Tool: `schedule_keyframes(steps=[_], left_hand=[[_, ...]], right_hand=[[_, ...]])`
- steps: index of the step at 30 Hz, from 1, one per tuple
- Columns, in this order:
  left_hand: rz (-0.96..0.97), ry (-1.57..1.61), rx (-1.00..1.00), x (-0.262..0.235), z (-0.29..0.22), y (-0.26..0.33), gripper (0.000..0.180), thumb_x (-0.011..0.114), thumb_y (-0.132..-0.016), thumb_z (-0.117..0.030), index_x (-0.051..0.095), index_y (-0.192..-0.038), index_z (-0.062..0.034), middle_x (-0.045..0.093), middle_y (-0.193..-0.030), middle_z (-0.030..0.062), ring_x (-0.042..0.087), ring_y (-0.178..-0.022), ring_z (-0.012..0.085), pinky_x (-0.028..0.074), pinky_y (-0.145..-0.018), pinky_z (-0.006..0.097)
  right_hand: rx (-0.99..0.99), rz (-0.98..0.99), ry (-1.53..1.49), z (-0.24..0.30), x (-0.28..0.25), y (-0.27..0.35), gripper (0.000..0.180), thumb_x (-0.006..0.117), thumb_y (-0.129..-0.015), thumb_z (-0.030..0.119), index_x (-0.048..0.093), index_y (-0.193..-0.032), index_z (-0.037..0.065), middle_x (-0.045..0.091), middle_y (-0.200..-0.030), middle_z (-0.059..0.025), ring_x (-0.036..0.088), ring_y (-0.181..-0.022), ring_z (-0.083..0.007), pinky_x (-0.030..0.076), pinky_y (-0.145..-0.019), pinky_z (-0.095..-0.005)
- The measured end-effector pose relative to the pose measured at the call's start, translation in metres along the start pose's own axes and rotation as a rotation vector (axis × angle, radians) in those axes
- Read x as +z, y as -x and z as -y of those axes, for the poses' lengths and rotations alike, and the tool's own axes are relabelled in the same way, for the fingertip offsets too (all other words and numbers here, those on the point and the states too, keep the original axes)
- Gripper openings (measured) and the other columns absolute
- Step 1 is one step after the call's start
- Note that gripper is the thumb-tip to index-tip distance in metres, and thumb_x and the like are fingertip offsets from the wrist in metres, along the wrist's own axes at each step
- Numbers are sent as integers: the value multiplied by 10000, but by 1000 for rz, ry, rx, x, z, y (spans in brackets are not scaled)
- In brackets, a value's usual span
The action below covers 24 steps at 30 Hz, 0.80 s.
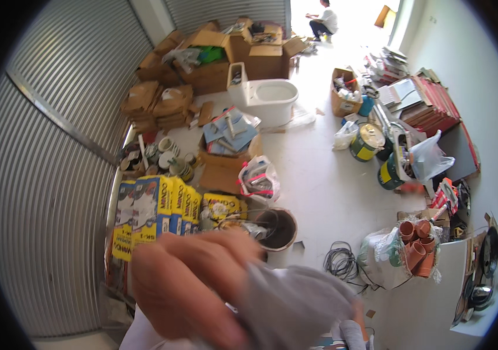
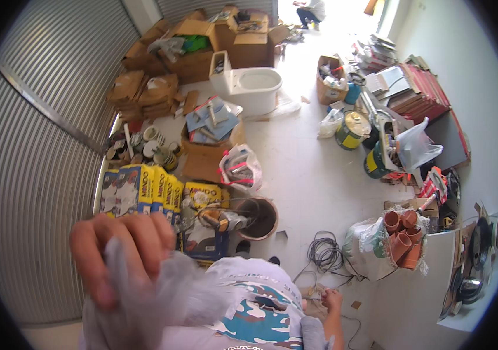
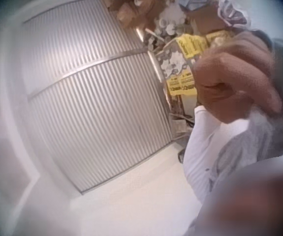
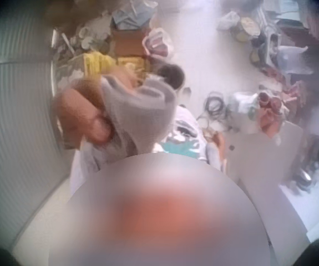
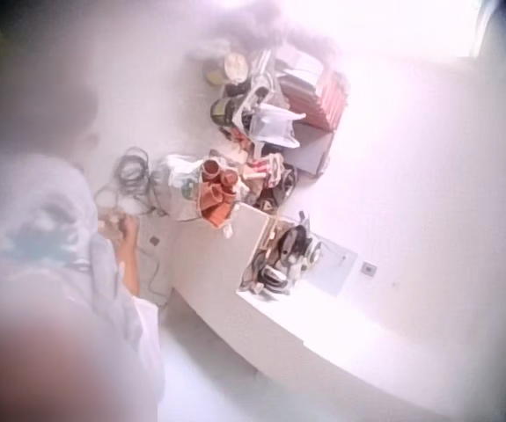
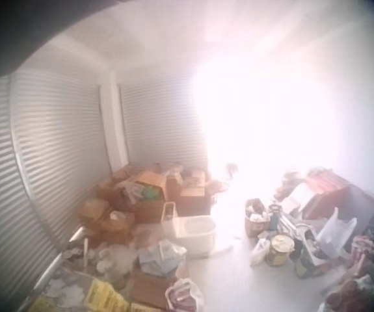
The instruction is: The person sits on a tiled bathroom floor and uses a tape measure and spirit level to measure distances around a central drain, marking the tiles with a pencil. The person then moves to a storage area, opens a cardboard box, and removes a white toilet seat cover.
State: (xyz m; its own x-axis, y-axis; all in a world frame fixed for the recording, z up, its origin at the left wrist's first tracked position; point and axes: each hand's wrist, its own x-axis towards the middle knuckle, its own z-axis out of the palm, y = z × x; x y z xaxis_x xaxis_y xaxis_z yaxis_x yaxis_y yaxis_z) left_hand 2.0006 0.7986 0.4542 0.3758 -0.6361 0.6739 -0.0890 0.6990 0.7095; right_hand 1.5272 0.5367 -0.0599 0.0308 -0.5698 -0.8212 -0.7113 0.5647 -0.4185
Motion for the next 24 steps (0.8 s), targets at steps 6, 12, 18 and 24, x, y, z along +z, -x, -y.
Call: schedule_keyframes(steps=[6,12,18,24], left_hand=[[-169,504,-131,36,-10,-15,122,785,-892,-188,792,-943,-77,766,-921,98,693,-857,249,320,-1152,444],[-174,555,133,16,51,-28,110,792,-884,-199,774,-888,-91,748,-845,83,680,-796,199,407,-1051,426],[-197,236,-15,14,82,-54,121,768,-903,-134,713,-821,-64,734,-841,87,678,-779,210,501,-851,386],[77,755,-229,35,194,-83,195,688,-958,-127,714,-981,65,720,-1019,203,682,-864,291,509,-803,444]], right_hand=[[-23,30,-100,30,34,-13,261,668,-954,254,663,-1069,19,704,-855,-126,682,-666,-230,553,-572,-365],[-17,-7,-89,52,54,2,268,674,-961,284,669,-1058,34,708,-870,-106,677,-699,-202,533,-565,-350],[105,-19,-69,20,32,-12,237,668,-963,297,666,-1002,64,692,-821,-94,664,-658,-228,545,-567,-397],[218,67,91,36,-27,-54,250,689,-948,276,674,-1016,36,704,-807,-113,686,-652,-242,536,-544,-394]])
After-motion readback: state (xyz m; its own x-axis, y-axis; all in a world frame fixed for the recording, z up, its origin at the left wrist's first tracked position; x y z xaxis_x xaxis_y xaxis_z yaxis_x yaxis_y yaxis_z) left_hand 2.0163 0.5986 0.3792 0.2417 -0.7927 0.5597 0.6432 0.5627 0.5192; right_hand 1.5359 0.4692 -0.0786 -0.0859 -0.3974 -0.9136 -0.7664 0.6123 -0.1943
